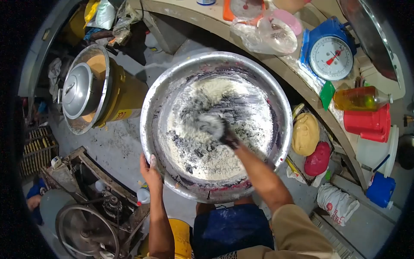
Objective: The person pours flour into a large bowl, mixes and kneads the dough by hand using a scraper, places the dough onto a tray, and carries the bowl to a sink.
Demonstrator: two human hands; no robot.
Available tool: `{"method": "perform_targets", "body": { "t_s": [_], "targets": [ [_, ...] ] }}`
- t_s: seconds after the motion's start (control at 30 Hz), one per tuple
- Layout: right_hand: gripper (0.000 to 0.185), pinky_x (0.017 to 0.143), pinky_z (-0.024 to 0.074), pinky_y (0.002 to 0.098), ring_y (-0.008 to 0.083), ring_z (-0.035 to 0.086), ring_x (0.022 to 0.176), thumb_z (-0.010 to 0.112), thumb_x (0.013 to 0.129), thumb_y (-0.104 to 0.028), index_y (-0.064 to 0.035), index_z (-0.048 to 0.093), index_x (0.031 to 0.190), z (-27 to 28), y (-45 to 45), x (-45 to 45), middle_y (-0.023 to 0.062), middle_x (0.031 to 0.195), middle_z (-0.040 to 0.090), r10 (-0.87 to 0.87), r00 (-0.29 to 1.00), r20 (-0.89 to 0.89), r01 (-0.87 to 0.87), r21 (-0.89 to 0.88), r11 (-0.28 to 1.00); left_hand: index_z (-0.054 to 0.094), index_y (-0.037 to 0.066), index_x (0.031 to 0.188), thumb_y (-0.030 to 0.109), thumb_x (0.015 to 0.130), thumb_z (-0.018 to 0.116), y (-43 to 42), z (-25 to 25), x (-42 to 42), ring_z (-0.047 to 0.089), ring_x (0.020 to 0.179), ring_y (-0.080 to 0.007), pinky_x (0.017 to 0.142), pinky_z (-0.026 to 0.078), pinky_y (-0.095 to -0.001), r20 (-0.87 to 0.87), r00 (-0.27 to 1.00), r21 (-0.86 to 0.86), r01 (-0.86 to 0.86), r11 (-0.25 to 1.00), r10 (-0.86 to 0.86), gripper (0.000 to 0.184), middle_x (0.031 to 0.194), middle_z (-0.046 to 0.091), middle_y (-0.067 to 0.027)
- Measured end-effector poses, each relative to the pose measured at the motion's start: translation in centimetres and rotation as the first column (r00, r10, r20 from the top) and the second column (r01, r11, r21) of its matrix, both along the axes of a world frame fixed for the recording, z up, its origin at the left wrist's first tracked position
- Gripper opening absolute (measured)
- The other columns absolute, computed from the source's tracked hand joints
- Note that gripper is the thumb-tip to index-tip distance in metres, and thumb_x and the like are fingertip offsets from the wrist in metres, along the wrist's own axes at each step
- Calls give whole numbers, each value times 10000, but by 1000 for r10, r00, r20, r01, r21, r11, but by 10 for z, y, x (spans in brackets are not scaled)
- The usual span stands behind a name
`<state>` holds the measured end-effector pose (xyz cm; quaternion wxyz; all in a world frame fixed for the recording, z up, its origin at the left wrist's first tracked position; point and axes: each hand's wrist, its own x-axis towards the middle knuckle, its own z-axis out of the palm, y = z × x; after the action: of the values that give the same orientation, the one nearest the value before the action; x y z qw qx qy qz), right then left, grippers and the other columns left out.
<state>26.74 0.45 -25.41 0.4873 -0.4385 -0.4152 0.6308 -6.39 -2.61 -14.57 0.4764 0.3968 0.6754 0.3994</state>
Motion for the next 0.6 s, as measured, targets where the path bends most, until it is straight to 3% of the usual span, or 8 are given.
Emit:
{"method": "perform_targets", "body": {
  "t_s": [0.03,0.07,0.13,0.17,0.2,0.27,0.4,0.6],
  "targets": [
    [430,1107,483,405,264,583,1295,600,999,-111,-33,577,1421,-20,2,32,149,1494,548,-59,917,395,-111,394,912,423,-73,1519,94,1030,607,7,3,3,541,1304,-229,1119,386,-334,-3,1000,38,14,999,-14,549,1470,553,-191],
    [440,1113,472,411,267,572,1304,598,998,-121,-38,567,1429,-10,9,60,146,1502,536,-120,782,612,-158,380,912,425,-74,1517,98,1030,607,14,4,5,538,1313,-232,1124,384,-337,-7,1000,77,25,997,-25,548,1475,549,-194],
    [461,1125,451,422,274,550,1323,594,995,-141,-49,545,1445,2,37,108,141,1518,514,-118,262,958,-173,166,971,418,-71,1524,86,1035,590,22,7,5,521,1341,-230,1137,372,-335,-32,999,89,46,995,-43,541,1504,527,-199],
    [472,1130,440,427,278,539,1332,593,994,-150,-55,535,1452,0,57,119,138,1526,502,-87,52,995,-142,94,985,415,-69,1528,81,1038,581,25,8,4,513,1355,-229,1143,366,-334,-46,998,91,57,994,-53,538,1519,515,-202],
    [483,1136,429,433,281,527,1341,591,993,-160,-60,524,1460,-7,80,116,135,1534,491,-68,-60,996,-107,61,992,412,-67,1531,75,1041,572,28,7,2,505,1370,-228,1149,360,-333,-57,996,94,68,993,-63,535,1533,504,-204],
    [505,1148,408,443,289,505,1359,587,990,-180,-72,503,1476,-26,122,82,130,1550,468,-49,-108,993,-84,40,996,408,-60,1537,57,1042,559,30,9,1,523,1349,-215,1131,376,-321,-134,988,82,86,993,-74,531,1519,525,-194],
    [550,1172,365,465,303,461,1396,580,985,-219,-94,461,1507,-44,141,-50,119,1582,423,12,26,1000,-284,-4,959,431,-64,1522,52,1036,563,23,4,7,547,1319,-204,1102,401,-309,-88,996,63,9,998,-4,517,1494,554,-184],
    [620,1208,301,498,324,394,1450,569,977,-278,-127,397,1554,-29,17,-121,103,1631,356,156,142,977,-758,6,653,458,-69,1504,46,1032,552,25,-11,-5,565,1304,-208,1100,411,-316,-92,995,72,47,996,-40,494,1469,579,-184]
  ]
}}
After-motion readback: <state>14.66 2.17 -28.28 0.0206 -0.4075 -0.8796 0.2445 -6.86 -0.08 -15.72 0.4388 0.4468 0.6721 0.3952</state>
